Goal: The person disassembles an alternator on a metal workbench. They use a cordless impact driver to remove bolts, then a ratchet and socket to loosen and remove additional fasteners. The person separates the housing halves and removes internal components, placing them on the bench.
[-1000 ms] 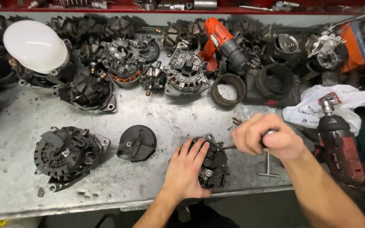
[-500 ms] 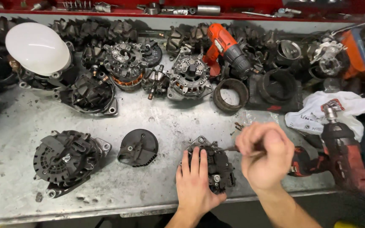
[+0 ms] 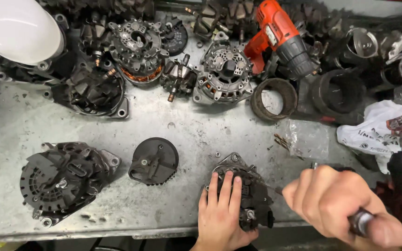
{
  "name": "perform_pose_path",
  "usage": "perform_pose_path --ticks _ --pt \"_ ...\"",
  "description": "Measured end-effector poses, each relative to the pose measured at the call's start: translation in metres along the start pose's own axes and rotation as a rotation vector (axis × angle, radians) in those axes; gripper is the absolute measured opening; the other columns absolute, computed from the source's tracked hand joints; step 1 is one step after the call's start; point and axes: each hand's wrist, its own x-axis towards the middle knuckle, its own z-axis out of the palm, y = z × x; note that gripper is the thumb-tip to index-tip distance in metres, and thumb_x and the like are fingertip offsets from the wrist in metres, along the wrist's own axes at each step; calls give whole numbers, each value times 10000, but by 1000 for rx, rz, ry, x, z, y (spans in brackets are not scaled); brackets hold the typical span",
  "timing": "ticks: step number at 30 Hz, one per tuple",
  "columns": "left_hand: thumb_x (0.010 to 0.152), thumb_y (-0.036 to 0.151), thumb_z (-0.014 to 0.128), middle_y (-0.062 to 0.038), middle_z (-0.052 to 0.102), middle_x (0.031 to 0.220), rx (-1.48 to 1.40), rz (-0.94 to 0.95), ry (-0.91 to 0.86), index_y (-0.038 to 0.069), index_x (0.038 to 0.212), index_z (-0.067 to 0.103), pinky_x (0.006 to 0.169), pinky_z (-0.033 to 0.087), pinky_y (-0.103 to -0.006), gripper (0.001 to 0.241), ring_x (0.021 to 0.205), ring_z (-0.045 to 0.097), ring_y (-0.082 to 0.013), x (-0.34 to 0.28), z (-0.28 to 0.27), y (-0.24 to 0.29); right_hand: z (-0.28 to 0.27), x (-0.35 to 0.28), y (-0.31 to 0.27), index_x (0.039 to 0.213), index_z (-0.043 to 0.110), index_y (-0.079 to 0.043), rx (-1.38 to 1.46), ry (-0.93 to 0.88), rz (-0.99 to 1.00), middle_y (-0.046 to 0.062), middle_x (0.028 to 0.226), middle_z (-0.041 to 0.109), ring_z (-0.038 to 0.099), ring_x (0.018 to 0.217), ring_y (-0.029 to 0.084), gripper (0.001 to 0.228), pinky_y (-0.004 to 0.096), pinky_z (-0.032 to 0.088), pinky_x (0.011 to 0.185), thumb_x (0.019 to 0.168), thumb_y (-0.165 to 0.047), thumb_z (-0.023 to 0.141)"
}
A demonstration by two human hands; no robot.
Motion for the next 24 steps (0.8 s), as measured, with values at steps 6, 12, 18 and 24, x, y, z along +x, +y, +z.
perform_pose_path --ticks 6,12,18,24 --pt "456 524 948 -209 376 1602 -19 111 -87 19 1514 417 1119 263 -636 1287 1446 332 -465 16 -22 -15 -2 -3 -25 593 512 -96 -156 -14 94 35 529 547 454 467 200 528 326 426 500 1012 -413 566" --pt "425 709 885 -123 483 1541 -139 278 -241 58 1466 511 1168 75 -733 1283 1468 302 -436 44 -51 -22 34 -34 -72 961 668 -172 -1982 100 370 -7 798 683 654 629 275 173 392 516 567 878 -322 690" --pt "935 431 600 -195 477 1547 -320 314 -216 -12 1451 497 1198 108 -641 687 1484 314 -446 58 -77 8 56 -43 -80 1123 633 -203 -1972 -242 190 -13 1397 542 560 1107 197 403 375 427 814 727 -271 594" --pt "756 -59 572 -156 734 895 -610 426 -145 32 1092 658 693 526 -424 358 730 653 -375 75 -55 16 60 -31 -71 1169 683 -149 -1456 -109 67 65 1315 667 664 1068 273 522 381 534 869 653 -72 646"
